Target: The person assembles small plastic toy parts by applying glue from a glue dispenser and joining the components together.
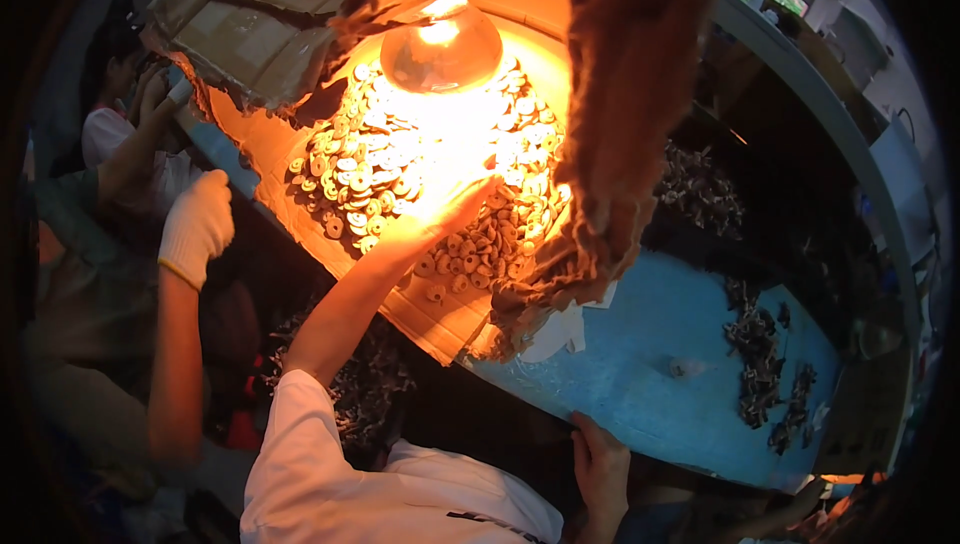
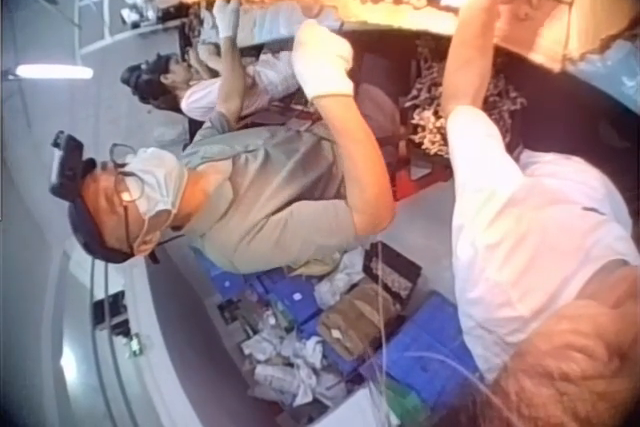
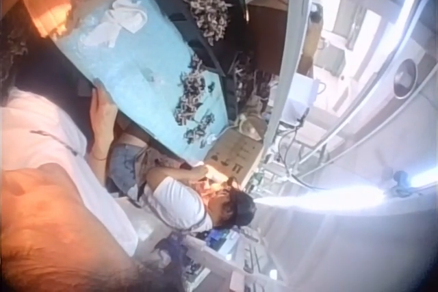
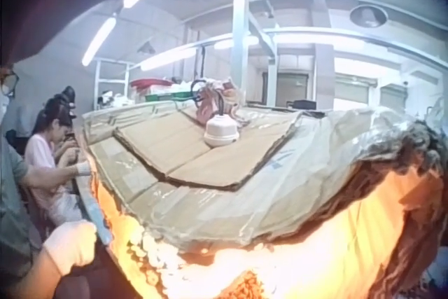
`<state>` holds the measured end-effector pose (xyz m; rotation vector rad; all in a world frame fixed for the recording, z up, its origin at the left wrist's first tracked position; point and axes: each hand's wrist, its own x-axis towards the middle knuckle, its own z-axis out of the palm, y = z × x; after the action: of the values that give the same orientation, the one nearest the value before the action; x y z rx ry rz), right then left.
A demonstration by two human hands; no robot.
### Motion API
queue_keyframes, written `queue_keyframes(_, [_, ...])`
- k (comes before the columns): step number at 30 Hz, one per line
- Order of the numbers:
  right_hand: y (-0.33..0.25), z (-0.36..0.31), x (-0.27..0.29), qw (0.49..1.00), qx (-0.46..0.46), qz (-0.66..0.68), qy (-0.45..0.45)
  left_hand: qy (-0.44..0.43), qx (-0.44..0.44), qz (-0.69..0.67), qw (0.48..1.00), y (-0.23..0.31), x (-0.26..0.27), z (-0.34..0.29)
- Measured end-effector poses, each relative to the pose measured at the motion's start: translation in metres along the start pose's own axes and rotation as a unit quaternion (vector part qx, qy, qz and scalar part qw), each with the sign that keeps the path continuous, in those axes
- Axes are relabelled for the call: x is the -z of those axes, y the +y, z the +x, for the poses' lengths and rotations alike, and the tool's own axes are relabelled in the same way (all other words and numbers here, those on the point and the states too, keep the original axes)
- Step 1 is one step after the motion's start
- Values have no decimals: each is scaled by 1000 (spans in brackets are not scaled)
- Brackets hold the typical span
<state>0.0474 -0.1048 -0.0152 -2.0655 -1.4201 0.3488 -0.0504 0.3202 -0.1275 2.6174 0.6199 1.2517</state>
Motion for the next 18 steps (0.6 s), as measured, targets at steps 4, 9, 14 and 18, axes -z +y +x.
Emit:
queue_keyframes(4, [4, 0, 1, 1000, -10, -6, 6, 92, -129, 124, 980, 17, 10, 17])
queue_keyframes(9, [4, 0, 3, 1000, -10, -7, -2, 7, -96, 180, 979, 47, 41, 33])
queue_keyframes(14, [8, -2, 1, 999, 29, -15, 14, -76, -63, 233, 968, 61, 50, 33])
queue_keyframes(18, [4, -3, -2, 999, 40, -19, 17, 45, -110, 235, 965, 94, 81, 28])
